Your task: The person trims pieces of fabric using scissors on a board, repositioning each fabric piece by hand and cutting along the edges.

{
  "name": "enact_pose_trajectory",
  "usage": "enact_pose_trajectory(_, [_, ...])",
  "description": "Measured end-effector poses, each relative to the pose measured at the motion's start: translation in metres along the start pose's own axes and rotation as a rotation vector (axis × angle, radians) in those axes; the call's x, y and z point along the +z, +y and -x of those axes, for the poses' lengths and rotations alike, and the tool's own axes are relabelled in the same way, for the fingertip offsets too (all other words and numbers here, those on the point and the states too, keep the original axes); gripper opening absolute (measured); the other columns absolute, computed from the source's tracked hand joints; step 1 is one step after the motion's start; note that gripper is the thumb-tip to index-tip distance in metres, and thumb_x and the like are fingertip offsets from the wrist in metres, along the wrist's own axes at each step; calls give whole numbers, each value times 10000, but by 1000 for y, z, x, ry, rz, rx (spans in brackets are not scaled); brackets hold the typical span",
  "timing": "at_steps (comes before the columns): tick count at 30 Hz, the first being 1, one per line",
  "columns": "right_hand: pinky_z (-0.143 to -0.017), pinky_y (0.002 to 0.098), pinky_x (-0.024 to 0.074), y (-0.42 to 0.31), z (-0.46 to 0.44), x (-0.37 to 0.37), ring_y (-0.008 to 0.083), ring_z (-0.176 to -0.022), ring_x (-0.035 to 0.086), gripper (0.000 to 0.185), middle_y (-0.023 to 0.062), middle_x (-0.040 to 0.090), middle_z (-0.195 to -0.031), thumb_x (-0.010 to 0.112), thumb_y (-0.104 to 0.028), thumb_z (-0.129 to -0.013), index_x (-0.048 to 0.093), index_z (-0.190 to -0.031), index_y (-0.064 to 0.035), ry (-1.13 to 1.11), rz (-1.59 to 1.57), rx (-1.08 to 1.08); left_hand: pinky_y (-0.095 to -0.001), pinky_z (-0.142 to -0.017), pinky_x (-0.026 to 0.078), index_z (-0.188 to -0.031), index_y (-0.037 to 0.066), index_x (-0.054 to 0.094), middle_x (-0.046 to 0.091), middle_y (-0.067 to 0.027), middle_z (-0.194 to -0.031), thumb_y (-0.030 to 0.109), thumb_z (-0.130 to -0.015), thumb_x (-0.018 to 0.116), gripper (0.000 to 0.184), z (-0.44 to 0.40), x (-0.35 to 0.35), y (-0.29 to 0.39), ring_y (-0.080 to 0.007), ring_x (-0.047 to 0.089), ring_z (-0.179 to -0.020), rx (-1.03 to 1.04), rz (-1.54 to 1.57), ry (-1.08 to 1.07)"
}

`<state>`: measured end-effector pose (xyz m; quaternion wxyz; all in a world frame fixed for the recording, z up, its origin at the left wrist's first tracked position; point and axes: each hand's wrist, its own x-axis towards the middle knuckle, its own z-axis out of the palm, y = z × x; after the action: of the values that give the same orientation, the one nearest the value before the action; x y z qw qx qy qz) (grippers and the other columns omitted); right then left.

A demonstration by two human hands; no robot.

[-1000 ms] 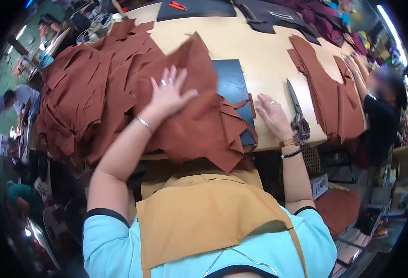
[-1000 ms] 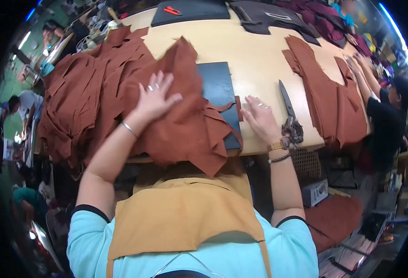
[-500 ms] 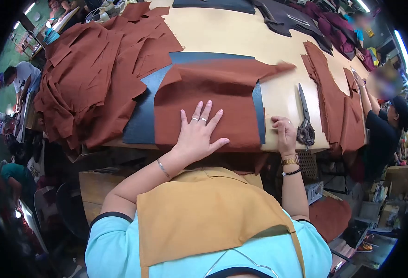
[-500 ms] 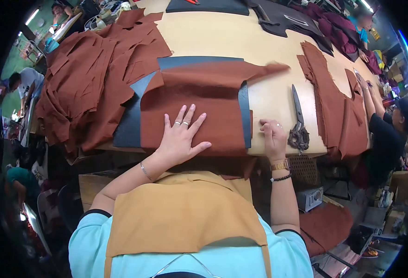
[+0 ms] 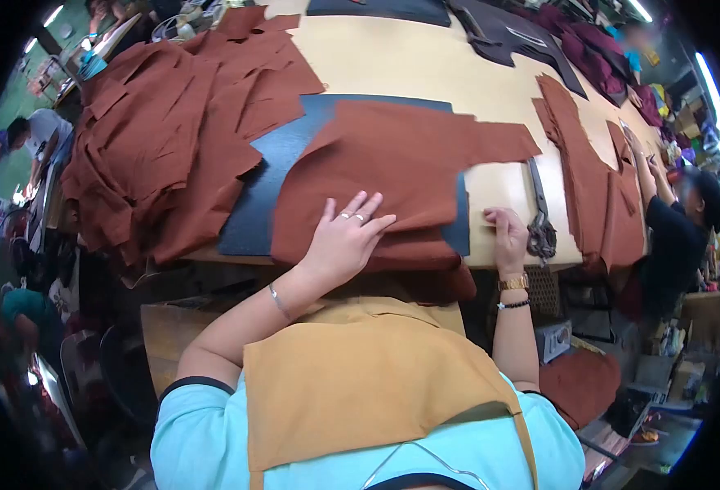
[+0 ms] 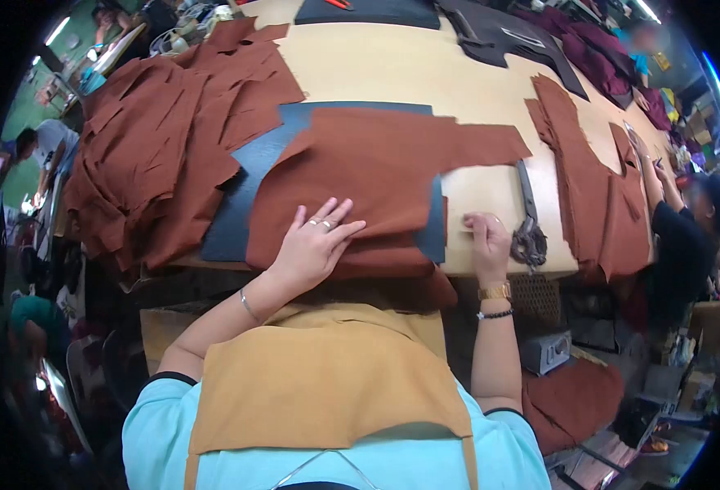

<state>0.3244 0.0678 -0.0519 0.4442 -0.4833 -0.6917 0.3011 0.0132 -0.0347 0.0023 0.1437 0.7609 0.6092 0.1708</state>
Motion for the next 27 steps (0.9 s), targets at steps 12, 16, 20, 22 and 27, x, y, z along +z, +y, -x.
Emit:
enact_pose_trajectory(12, [-696, 261, 493, 6, -1, 3, 143, -750, 624, 255, 86, 667, -799, 517, -163, -971, 665, -895, 30, 12, 0, -31, -384, -869, 482, -1133, 154, 643, 662, -159, -1052, 137, -915, 424, 310, -53, -280, -266, -291, 626, -967, -214, -359, 1105])
enact_pose_trajectory(16, [-667, 289, 504, 9, 1, 4, 179, -731, 645, 229, 112, 677, -801, 562, -183, -937, 675, -881, 8, 52, 61, -5, -505, -826, 486, -1282, 263, 533, 653, -191, -1061, 273, -926, 406, 379, 27, -286, -328, -406, 619, -979, -772, -719, 550])
enact_pose_trajectory(20, [-920, 362, 448, -5, -6, 1, 309, -1081, 591, 298, 177, 649, -1118, 565, -281, -933, 667, -1060, -32, 13, 235, -292, -671, -1037, 225, -1369, 259, 474, 499, -34, -1390, 307, -942, 371, 442, 78, -239, -377, -236, 430, -1312, -763, -699, 161])
enact_pose_trajectory(22, [-1120, 522, 193, -10, -3, 1, 314, -1393, 298, 670, 132, 377, -1482, 381, -593, -933, 437, -1395, -110, -247, 563, -205, -714, -1015, 211, -1454, 242, 347, 330, -96, -1502, 440, -971, 338, 522, 68, -233, -383, -311, 298, -1384, -837, -710, 308])
enact_pose_trajectory(27, [-1118, 578, 146, -24, 25, -1, 308, -1375, 330, 677, 117, 403, -1460, 379, -625, -913, 463, -1349, -113, -365, 691, -329, -603, -1039, 288, -1417, 192, 422, 348, -167, -1482, 440, -990, 385, 496, 22, -192, -273, -338, 325, -1363, -378, -551, 647])
